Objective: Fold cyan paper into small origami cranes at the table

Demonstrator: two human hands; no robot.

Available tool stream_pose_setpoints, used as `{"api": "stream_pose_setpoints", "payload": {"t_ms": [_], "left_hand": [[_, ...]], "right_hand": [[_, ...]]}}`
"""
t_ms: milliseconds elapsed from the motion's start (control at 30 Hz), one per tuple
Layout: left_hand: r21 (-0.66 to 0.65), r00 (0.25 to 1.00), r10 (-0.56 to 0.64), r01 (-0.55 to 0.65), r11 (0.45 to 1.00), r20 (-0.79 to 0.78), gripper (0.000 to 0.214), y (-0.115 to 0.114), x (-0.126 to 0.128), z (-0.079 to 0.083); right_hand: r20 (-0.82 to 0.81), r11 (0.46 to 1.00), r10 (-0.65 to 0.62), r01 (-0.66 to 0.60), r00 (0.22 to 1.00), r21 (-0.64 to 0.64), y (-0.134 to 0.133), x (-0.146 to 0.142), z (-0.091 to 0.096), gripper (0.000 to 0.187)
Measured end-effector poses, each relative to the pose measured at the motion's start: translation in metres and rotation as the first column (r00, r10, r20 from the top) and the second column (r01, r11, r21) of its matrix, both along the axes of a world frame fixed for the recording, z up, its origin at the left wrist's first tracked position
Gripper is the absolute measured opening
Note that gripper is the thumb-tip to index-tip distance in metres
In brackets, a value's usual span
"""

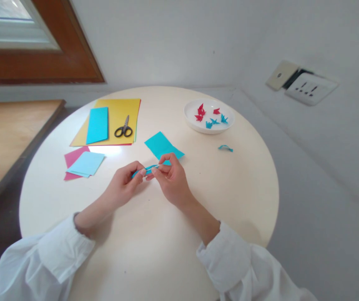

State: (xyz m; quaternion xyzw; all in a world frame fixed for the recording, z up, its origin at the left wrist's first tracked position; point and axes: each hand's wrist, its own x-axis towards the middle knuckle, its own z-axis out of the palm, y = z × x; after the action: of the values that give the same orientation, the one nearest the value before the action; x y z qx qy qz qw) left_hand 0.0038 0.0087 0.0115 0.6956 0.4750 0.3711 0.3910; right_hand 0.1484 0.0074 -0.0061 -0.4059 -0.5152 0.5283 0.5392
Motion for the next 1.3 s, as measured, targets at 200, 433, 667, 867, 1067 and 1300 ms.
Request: {"api": "stream_pose_setpoints", "payload": {"t_ms": [200, 433, 667, 867, 1067, 1300], "left_hand": [[-0.013, 1.000, -0.017, 0.017, 1.000, 0.000, 0.027, 0.000, -0.001, -0.002], [-0.040, 0.997, 0.003, 0.001, 0.999, 0.077, 0.028, -0.002, 0.002, -0.006], [-0.117, 0.988, 0.030, -0.012, 0.993, 0.149, 0.030, -0.002, 0.005, -0.010], [-0.270, 0.889, 0.106, 0.021, 0.963, 0.445, 0.034, -0.001, 0.007, -0.014], [-0.354, 0.740, 0.128, 0.157, 0.922, 0.660, 0.032, -0.002, 0.009, -0.010], [-0.382, 0.754, 0.105, 0.203, 0.902, 0.649, 0.030, -0.004, 0.010, -0.011]], "right_hand": [[-0.013, 1.000, 0.004, -0.004, 1.000, 0.002, -0.001, -0.001, 0.001, 0.030], [0.021, 0.999, -0.028, 0.028, 0.999, 0.034, -0.001, -0.001, 0.000, 0.027], [-0.001, 0.997, -0.049, 0.049, 0.999, 0.060, -0.001, -0.003, -0.001, 0.023], [-0.017, 0.990, -0.112, 0.113, 0.994, 0.080, -0.001, -0.003, -0.002, 0.020], [0.134, 0.991, -0.070, 0.053, 0.989, 0.124, -0.003, -0.004, -0.007, 0.013], [0.243, 0.983, -0.111, 0.071, 0.964, 0.170, -0.004, -0.003, -0.008, 0.012]]}}
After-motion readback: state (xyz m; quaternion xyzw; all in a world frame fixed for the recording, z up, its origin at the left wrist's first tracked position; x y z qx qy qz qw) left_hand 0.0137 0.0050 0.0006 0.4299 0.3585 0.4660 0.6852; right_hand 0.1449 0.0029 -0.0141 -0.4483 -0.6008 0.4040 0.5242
